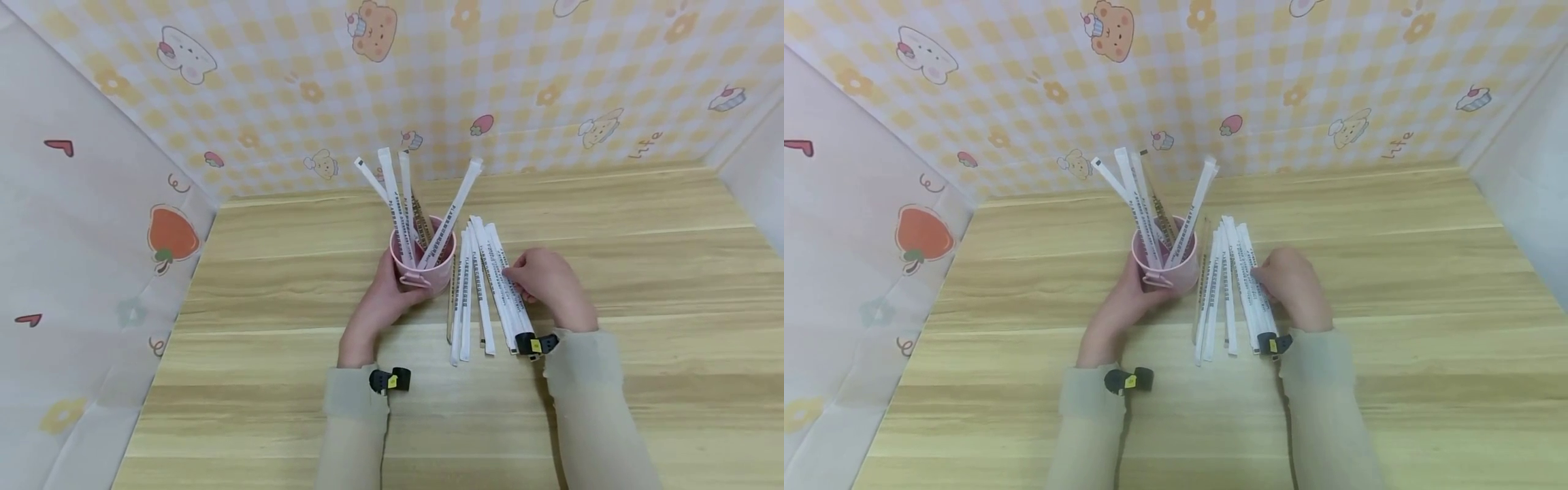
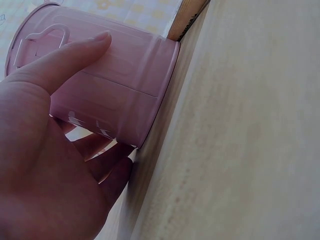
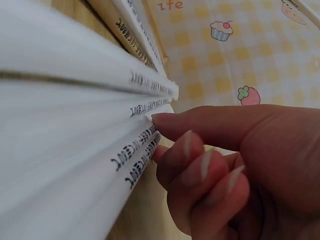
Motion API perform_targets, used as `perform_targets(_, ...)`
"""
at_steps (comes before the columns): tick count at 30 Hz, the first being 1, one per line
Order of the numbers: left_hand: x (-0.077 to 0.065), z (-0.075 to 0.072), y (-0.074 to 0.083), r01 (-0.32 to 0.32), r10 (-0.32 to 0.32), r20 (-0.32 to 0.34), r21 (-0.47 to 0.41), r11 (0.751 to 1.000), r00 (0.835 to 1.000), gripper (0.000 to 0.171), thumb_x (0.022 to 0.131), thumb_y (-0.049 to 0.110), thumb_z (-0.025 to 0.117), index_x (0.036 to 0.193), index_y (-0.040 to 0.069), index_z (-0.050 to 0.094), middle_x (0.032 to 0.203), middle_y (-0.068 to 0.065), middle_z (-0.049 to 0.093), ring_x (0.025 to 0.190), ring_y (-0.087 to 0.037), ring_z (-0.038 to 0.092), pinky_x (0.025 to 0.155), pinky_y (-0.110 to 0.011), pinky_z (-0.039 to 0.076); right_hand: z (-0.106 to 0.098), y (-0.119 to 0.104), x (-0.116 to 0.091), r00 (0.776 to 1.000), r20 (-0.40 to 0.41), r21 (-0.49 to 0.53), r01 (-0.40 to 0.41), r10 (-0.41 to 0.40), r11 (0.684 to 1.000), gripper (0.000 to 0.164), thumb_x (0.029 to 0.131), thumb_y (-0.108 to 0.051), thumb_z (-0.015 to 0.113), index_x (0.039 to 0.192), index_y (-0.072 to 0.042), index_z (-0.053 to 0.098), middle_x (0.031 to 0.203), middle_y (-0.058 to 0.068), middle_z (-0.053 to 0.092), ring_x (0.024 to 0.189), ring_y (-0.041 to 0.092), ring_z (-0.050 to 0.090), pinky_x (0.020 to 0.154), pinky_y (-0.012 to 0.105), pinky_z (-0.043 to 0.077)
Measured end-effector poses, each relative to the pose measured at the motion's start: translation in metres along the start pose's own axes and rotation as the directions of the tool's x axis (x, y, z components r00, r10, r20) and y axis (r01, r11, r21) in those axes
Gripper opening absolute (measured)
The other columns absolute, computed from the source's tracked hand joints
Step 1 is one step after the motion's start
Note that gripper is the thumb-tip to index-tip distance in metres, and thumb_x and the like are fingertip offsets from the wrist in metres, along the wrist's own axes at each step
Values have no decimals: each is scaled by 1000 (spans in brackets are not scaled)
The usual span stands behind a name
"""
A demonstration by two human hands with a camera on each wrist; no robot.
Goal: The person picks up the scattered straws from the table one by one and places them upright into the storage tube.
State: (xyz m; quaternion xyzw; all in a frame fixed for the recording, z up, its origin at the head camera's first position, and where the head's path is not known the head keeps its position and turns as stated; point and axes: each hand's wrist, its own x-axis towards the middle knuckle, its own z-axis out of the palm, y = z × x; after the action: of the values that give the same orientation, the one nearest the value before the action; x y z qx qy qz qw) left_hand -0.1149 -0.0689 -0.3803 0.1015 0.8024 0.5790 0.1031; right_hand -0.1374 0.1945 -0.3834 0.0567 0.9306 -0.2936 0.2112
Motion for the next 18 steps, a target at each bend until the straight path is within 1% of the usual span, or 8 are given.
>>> perform_targets(3, 0, 0, 1, 10, -10, -2, 3, 1000, 1000, 99, 68, 7, 75, 142, 15, 10, 142, -8, 25, 128, -20, 28, 104, -36, 24, 0, -2, -1, 1000, -2, -23, 6, -6, 1000, 26, 86, -25, 53, 76, -3, 62, 58, 7, 53, 49, 19, 49, 48, 28, 40)
perform_targets(6, -1, -1, 0, 19, -19, -6, 13, 1000, 1000, 99, 68, 9, 75, 142, 15, 10, 143, -8, 24, 128, -20, 27, 104, -37, 24, 2, -3, 0, 1000, 8, -22, 16, -15, 1000, 28, 87, -25, 52, 73, -3, 63, 55, 6, 51, 47, 18, 47, 46, 27, 39)
perform_targets(8, -1, -1, -1, 12, -12, -3, 9, 1000, 1000, 99, 68, 8, 75, 142, 15, 10, 142, -8, 24, 128, -21, 28, 104, -37, 24, 2, -3, 0, 1000, 9, -20, 25, -25, 999, 28, 87, -25, 52, 75, -2, 63, 56, 6, 52, 47, 17, 47, 45, 27, 40)
perform_targets(13, 0, 0, -2, 1, -1, 0, -3, 1000, 1000, 98, 68, 7, 75, 142, 15, 11, 141, -8, 26, 127, -21, 29, 103, -37, 25, 0, 0, 0, 999, 11, 13, 29, -30, 999, 30, 87, -27, 54, 84, 1, 63, 62, 8, 56, 51, 19, 52, 46, 27, 43)
perform_targets(18, 0, 0, -1, -1, 1, 0, -6, 1000, 1000, 98, 68, 7, 75, 142, 16, 11, 141, -7, 26, 127, -20, 29, 103, -36, 25, -6, 2, -3, 999, -20, 23, 46, -46, 999, 31, 88, -30, 52, 85, 0, 61, 60, 7, 55, 51, 19, 51, 46, 28, 42)
